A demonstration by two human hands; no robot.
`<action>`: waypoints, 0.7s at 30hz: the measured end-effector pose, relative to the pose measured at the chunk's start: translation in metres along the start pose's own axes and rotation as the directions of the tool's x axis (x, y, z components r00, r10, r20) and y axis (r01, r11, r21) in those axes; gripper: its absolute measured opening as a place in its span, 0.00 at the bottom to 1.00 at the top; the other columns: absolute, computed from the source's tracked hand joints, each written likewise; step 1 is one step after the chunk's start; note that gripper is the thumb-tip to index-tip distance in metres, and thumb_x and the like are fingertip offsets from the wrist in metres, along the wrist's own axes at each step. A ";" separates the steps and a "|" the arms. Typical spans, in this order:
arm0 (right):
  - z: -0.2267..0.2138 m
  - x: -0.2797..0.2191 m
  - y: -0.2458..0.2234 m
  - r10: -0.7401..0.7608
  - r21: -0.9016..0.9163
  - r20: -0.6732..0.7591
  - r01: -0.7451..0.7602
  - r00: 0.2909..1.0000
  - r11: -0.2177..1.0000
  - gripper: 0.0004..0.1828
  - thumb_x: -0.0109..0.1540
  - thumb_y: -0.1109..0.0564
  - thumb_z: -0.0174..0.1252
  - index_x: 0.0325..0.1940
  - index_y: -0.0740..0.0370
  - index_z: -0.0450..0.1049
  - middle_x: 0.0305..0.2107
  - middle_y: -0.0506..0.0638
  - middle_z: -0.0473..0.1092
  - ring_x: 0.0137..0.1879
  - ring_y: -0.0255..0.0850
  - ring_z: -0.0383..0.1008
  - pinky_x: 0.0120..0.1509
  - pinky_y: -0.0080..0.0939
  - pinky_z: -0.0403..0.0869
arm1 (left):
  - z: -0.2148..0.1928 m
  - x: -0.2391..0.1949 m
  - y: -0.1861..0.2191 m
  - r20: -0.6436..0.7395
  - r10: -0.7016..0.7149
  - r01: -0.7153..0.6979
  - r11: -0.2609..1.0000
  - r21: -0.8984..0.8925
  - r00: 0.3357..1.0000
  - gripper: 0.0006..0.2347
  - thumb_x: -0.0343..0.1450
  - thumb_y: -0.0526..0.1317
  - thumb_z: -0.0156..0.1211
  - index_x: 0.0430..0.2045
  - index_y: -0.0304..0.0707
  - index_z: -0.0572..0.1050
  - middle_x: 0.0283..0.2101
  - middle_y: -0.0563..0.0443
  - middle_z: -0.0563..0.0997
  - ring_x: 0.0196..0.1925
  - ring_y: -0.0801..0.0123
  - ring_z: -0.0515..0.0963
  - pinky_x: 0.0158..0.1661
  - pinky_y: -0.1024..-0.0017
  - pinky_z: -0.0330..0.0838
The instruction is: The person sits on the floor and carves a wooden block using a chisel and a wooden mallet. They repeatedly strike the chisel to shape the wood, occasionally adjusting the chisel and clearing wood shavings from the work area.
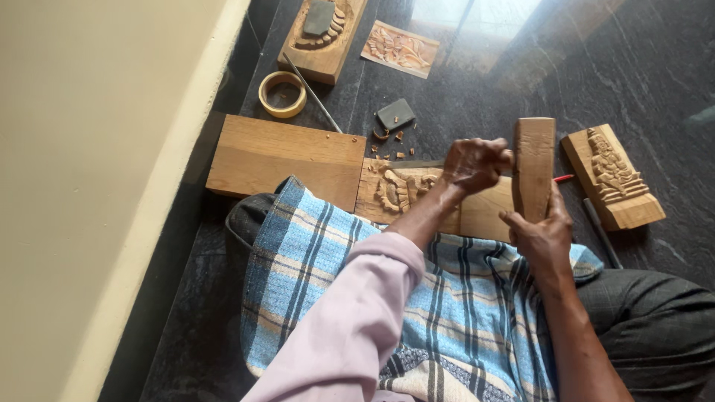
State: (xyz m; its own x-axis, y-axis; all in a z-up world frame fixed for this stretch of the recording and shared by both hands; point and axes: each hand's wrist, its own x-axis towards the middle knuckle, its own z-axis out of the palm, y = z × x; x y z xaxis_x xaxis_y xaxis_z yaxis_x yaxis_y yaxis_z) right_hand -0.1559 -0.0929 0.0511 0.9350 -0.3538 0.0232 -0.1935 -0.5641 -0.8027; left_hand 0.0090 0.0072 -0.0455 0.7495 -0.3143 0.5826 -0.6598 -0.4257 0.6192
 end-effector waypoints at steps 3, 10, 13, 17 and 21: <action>0.007 -0.001 -0.009 0.044 0.340 -0.118 -0.001 0.992 0.941 0.42 0.61 0.64 0.67 0.77 0.60 0.56 0.34 0.52 0.71 0.27 0.32 0.71 0.24 0.28 0.74 | -0.018 -0.012 -0.019 0.088 -0.091 0.080 0.989 0.122 0.992 0.17 0.77 0.44 0.48 0.14 0.49 0.67 0.10 0.57 0.67 0.11 0.77 0.66 0.13 0.70 0.64; -0.007 -0.005 -0.023 -0.047 0.397 -0.318 0.178 0.947 0.900 0.43 0.67 0.68 0.66 0.81 0.60 0.51 0.49 0.54 0.70 0.31 0.31 0.72 0.33 0.28 0.75 | -0.031 0.023 0.049 -0.142 0.245 -0.269 0.945 -0.184 0.959 0.07 0.69 0.36 0.49 0.20 0.48 0.65 0.15 0.60 0.67 0.15 0.79 0.67 0.17 0.75 0.65; -0.010 -0.012 -0.029 -0.010 0.358 -0.318 0.129 0.948 0.925 0.45 0.66 0.68 0.66 0.83 0.57 0.51 0.49 0.54 0.70 0.31 0.31 0.71 0.31 0.27 0.75 | -0.026 0.030 0.067 -0.168 0.177 -0.194 0.976 -0.093 0.970 0.07 0.66 0.40 0.52 0.17 0.46 0.63 0.14 0.57 0.66 0.14 0.76 0.68 0.17 0.71 0.65; -0.019 -0.010 -0.015 -0.066 0.330 -0.348 0.188 0.935 0.925 0.41 0.69 0.69 0.66 0.82 0.61 0.53 0.49 0.54 0.70 0.33 0.32 0.74 0.35 0.28 0.79 | -0.022 0.019 0.044 -0.021 0.055 -0.055 0.998 -0.022 0.998 0.14 0.74 0.41 0.49 0.15 0.47 0.65 0.10 0.57 0.67 0.11 0.73 0.70 0.14 0.69 0.67; -0.026 -0.002 0.005 -0.111 0.296 -0.393 0.240 0.913 0.925 0.40 0.70 0.71 0.65 0.80 0.64 0.51 0.52 0.56 0.70 0.34 0.33 0.75 0.38 0.30 0.79 | -0.024 0.009 0.030 -0.011 0.028 -0.029 0.999 -0.045 1.000 0.16 0.76 0.45 0.47 0.14 0.45 0.66 0.10 0.55 0.68 0.11 0.73 0.72 0.16 0.69 0.69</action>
State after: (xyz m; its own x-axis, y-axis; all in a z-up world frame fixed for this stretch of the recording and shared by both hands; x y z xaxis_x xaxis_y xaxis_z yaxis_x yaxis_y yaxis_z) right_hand -0.1669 -0.1147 0.0625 0.7581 -0.5537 0.3445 0.1330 -0.3859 -0.9129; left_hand -0.0058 0.0120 -0.0090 0.7299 -0.3170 0.6055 -0.6828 -0.3780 0.6252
